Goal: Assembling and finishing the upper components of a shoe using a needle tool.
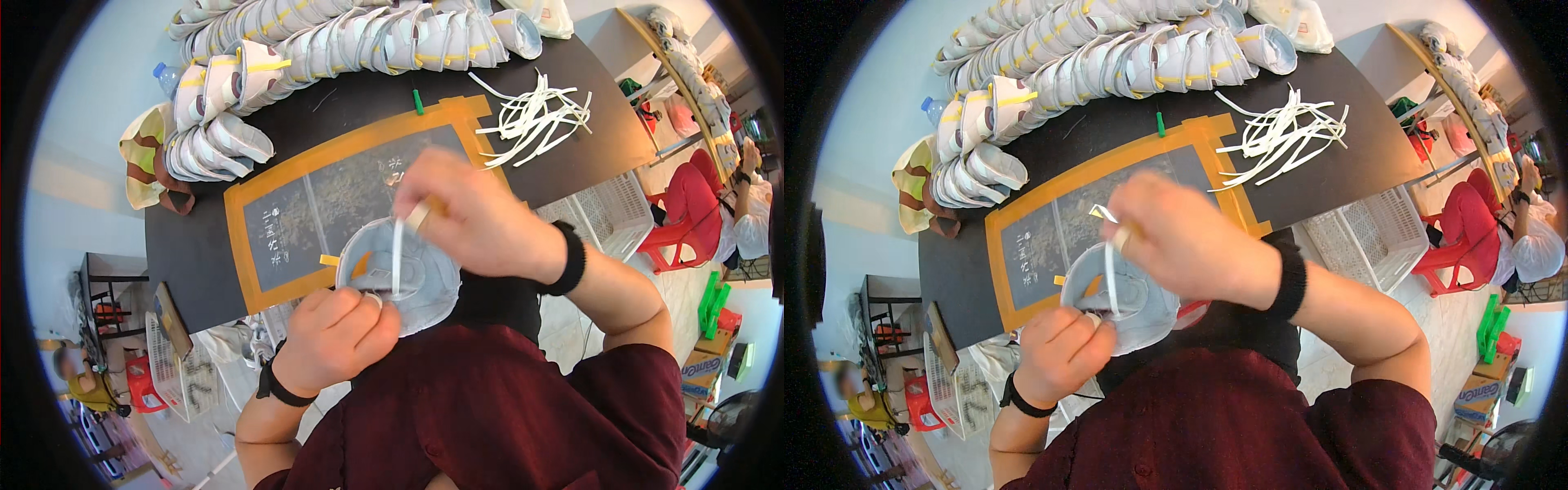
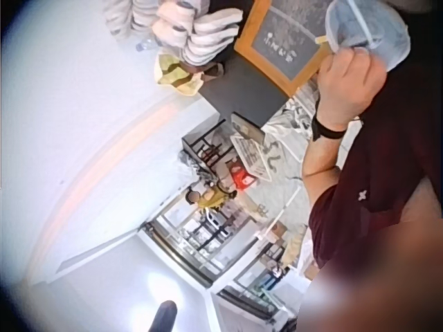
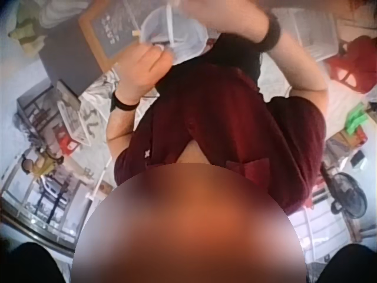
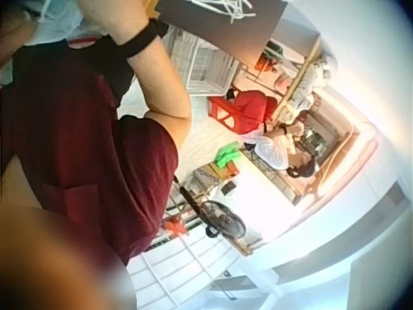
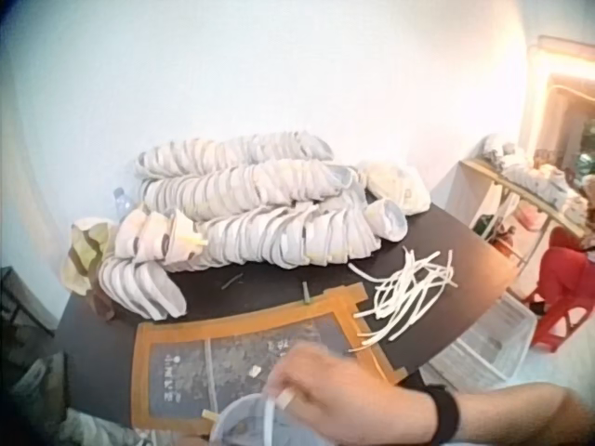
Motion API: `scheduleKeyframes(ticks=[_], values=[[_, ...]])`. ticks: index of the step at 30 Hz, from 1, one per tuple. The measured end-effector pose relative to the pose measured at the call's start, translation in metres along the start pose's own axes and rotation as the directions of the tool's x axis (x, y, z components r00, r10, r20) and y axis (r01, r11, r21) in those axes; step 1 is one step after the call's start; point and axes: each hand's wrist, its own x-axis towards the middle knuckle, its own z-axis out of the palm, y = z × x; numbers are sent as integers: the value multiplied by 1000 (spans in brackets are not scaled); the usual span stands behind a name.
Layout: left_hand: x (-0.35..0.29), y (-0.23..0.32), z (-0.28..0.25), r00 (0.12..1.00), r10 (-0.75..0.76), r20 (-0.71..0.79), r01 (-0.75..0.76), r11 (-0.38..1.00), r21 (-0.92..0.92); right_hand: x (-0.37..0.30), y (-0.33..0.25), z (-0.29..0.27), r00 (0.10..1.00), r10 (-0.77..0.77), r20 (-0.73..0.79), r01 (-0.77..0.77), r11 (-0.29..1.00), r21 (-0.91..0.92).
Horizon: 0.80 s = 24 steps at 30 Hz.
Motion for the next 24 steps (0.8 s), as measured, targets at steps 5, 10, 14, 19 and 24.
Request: scheduleKeyframes(ticks=[5, 10, 14, 19, 24], values=[[-4, -6, 4, 993, -19, -117, 27, 997, 67, -12, -5, 14, 997, 54, -47, -40, 964, 261], [-10, -9, 5, 963, -142, -227, 147, 989, 5, -63, -3, 11, 947, 300, 113, -274, 577, 770], [-11, -10, 9, 957, -204, -204, 183, 976, -115, -72, 1, 36, 953, 275, 131, -285, 655, 700], [-13, -11, 9, 923, -303, -238, 268, 949, -167, -75, 1, 47, 871, 482, 92, -180, 140, 974], [-5, -7, 9, 908, -335, -251, 273, 929, -251, -71, -10, 55, 917, 267, 296, -364, 258, 895]])
